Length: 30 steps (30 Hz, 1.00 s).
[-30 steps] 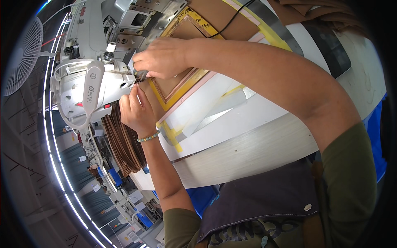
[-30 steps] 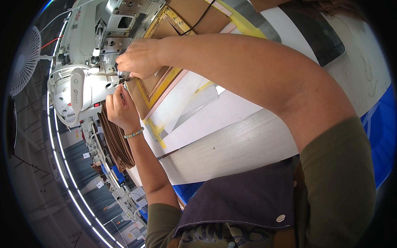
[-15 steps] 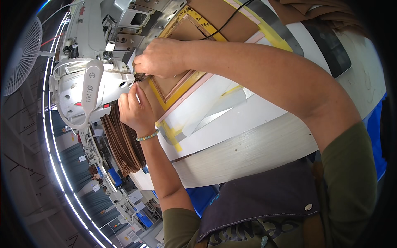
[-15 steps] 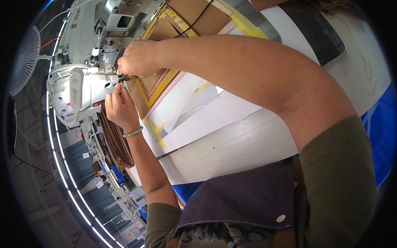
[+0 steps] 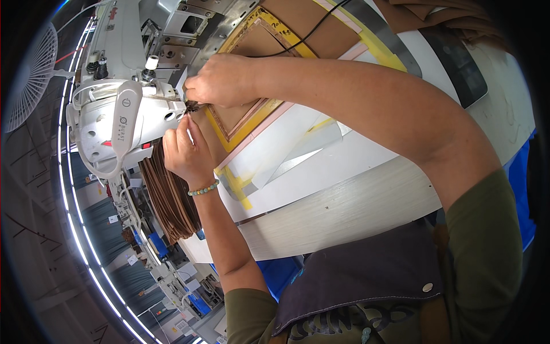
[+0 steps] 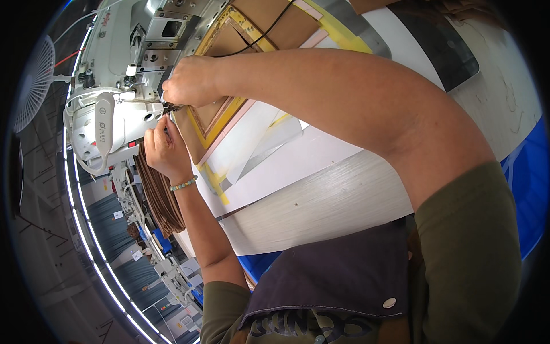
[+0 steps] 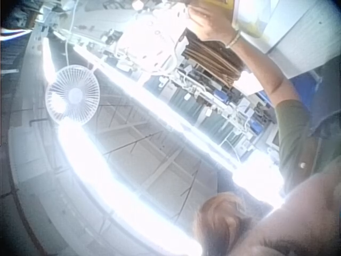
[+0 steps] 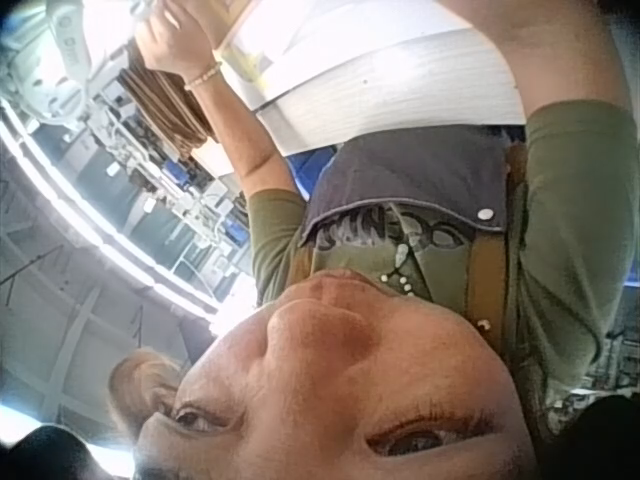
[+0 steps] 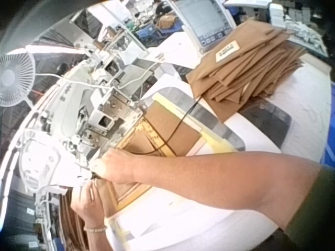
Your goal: Positioning a branded leather patch on a fabric base and stitching it in place using an industrial sewing machine.
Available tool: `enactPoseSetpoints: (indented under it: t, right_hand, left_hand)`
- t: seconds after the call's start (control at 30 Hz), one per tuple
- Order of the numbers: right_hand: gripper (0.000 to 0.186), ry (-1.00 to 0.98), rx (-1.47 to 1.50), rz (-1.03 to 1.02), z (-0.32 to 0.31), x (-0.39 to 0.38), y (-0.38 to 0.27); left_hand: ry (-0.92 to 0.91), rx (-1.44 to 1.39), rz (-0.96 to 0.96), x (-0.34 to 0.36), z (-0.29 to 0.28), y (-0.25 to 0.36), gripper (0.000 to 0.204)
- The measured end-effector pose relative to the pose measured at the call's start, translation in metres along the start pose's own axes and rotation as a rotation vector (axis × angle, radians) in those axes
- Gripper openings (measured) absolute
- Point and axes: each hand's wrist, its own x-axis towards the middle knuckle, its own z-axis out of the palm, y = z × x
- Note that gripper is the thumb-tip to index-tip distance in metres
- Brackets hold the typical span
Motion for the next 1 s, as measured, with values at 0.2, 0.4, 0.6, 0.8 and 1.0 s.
enactPoseSetpoints:
  t: [0.2, 0.4, 0.6, 0.8, 1.0]
  right_hand:
    - [0.006, 0.006, -0.015, -0.005, 0.0019, 0.0003, -0.0016]
    - [0.008, 0.037, -0.005, 0.000, 0.0029, 0.0002, -0.0024]
    - [0.008, -0.007, -0.043, 0.018, 0.0051, 0.0005, -0.0033]
    - [0.010, -0.031, -0.055, 0.014, 0.0027, -0.0001, -0.0003]
    - [0.015, -0.063, -0.031, 0.029, -0.0034, -0.0004, -0.0011]
  left_hand:
    - [-0.018, 0.010, -0.012, -0.0017, -0.0009, 0.0007, 0.008]
    - [-0.019, 0.016, -0.019, -0.0014, 0.0005, -0.0006, 0.008]
    - [0.014, 0.016, -0.006, -0.0002, 0.0034, -0.0002, 0.009]
    - [-0.008, 0.023, -0.016, -0.0003, 0.0028, 0.0018, 0.007]
    - [-0.036, 0.032, -0.032, -0.0009, 0.0007, 0.0012, 0.006]
